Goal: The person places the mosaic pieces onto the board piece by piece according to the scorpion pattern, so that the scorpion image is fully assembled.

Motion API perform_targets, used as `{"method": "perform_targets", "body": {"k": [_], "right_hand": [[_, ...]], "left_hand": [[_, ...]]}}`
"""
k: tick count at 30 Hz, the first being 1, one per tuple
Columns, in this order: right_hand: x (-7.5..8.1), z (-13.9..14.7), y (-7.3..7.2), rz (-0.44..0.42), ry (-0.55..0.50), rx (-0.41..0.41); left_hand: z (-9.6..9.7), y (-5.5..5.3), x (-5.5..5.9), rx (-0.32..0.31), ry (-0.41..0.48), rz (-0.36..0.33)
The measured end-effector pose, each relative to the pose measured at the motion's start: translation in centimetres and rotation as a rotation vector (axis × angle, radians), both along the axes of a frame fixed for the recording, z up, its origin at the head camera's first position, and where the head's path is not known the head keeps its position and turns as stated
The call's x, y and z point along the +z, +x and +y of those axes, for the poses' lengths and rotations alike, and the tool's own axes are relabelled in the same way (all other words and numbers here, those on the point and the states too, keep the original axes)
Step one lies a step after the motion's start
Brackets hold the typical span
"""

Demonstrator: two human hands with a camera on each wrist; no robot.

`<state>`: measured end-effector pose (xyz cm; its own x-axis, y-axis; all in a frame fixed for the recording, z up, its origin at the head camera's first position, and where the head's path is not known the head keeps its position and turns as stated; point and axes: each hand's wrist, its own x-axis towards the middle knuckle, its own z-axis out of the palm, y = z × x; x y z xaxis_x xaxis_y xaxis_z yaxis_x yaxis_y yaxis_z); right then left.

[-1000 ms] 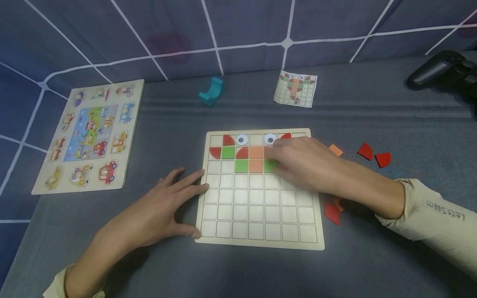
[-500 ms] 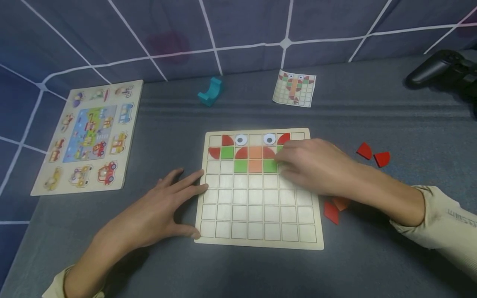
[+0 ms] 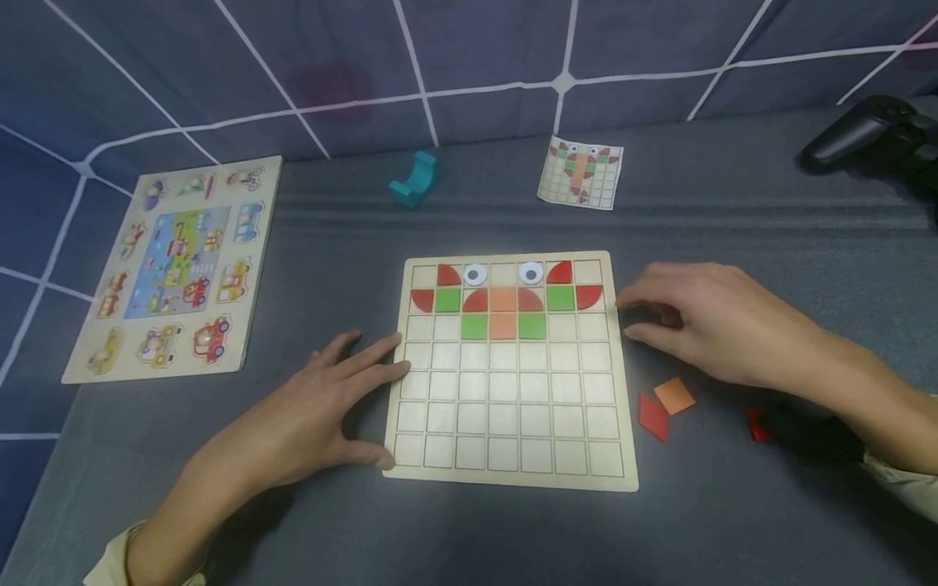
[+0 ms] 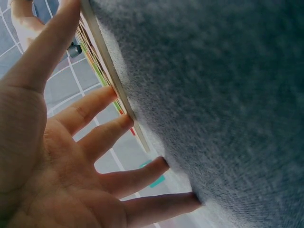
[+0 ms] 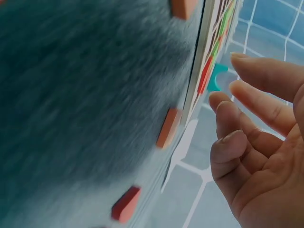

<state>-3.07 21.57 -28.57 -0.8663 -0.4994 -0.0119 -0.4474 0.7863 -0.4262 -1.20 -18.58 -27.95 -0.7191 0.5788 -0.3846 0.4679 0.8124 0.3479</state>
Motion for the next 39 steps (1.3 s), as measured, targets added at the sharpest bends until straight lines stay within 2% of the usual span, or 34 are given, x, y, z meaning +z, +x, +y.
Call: {"method": "perform_targets", "body": {"k": [12,18,24,32,39], "right_hand": [[-0.8,5.0,1.0,0.071,0.061,-0.172],[-1.3,6.7,0.8,0.004,0.178,-0.232],[-1.8,7.1,0.5,-0.056,0.216,-0.225],[-2.2,6.9,0.8,-0.017,0.172,-0.163],[-2.2,6.6,0.8,-0.023,0.166,-0.13]], "left_hand": [[0.0,0.0,0.2,0.006,0.0,-0.013],[0.1,-0.1,0.1,0.0,0.006,-0.006],[0.1,-0.1,0.1,-0.005,0.007,-0.004],[0.1,-0.1,0.0,0.007,-0.005,-0.013],[0.0,0.0,0.0,-0.006,0.004,0.008]]}}
